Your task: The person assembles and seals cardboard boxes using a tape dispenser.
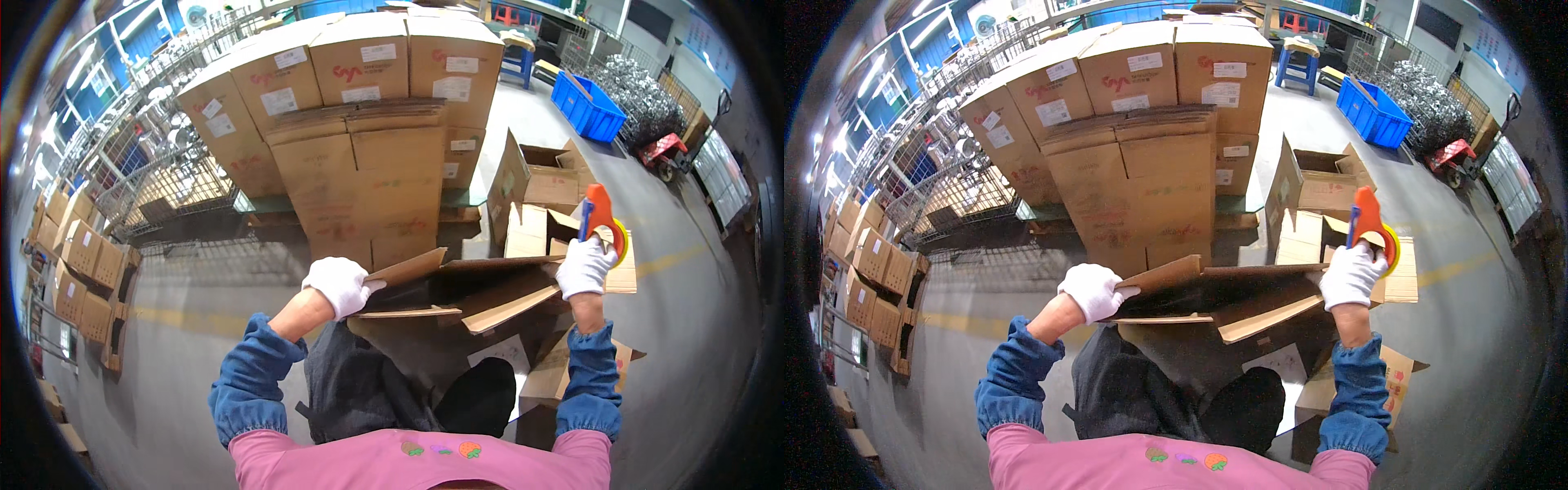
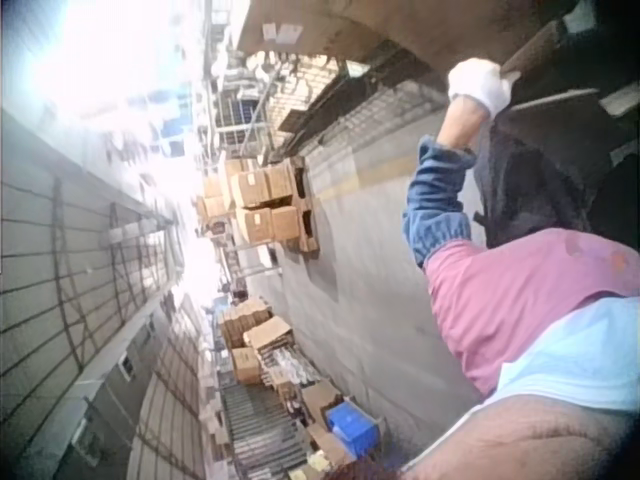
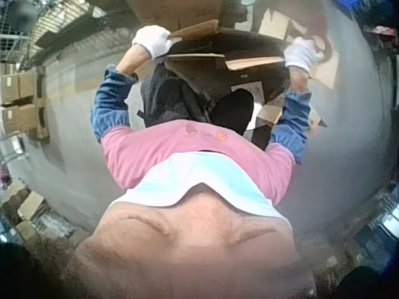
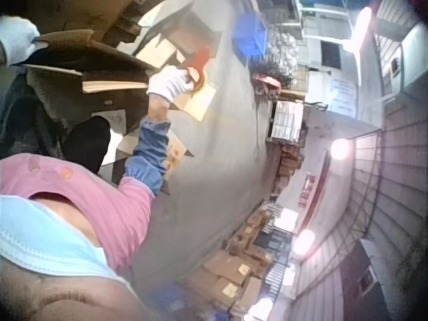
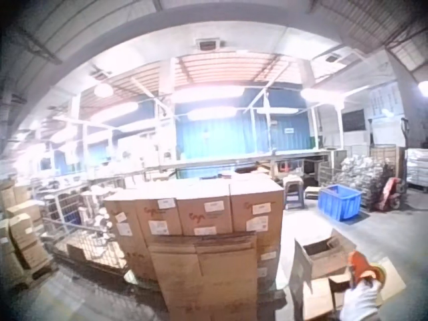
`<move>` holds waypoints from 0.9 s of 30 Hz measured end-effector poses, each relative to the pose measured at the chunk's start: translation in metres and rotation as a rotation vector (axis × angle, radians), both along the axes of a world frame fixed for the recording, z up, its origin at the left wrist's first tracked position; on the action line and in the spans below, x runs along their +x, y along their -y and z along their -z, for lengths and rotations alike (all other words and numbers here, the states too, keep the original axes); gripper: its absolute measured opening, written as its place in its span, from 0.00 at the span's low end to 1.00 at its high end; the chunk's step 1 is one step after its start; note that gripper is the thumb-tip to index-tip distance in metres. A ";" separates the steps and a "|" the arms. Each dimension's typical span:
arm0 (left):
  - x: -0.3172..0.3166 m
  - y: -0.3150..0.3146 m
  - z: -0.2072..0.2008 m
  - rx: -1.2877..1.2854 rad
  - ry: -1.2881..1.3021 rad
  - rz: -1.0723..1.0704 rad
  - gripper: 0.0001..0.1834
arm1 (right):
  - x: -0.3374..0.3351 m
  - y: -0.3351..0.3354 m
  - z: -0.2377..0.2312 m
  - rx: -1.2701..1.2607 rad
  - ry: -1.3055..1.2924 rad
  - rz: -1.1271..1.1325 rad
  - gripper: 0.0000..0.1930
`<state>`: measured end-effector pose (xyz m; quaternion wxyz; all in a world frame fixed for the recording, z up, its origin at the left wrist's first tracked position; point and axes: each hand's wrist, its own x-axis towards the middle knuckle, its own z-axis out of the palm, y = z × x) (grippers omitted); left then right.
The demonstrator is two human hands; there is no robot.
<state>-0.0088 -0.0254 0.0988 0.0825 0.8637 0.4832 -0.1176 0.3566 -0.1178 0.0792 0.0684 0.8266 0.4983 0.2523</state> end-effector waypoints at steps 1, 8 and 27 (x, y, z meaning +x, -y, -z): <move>-0.003 0.000 0.003 0.004 0.002 0.006 0.25 | 0.013 -0.009 0.008 0.037 -0.072 0.150 0.24; -0.011 -0.001 0.006 0.007 0.021 -0.012 0.27 | 0.025 0.040 0.034 0.369 -0.606 0.502 0.32; -0.039 -0.013 -0.028 -0.221 0.343 -0.134 0.26 | -0.001 0.071 0.031 0.345 -0.817 -0.693 0.12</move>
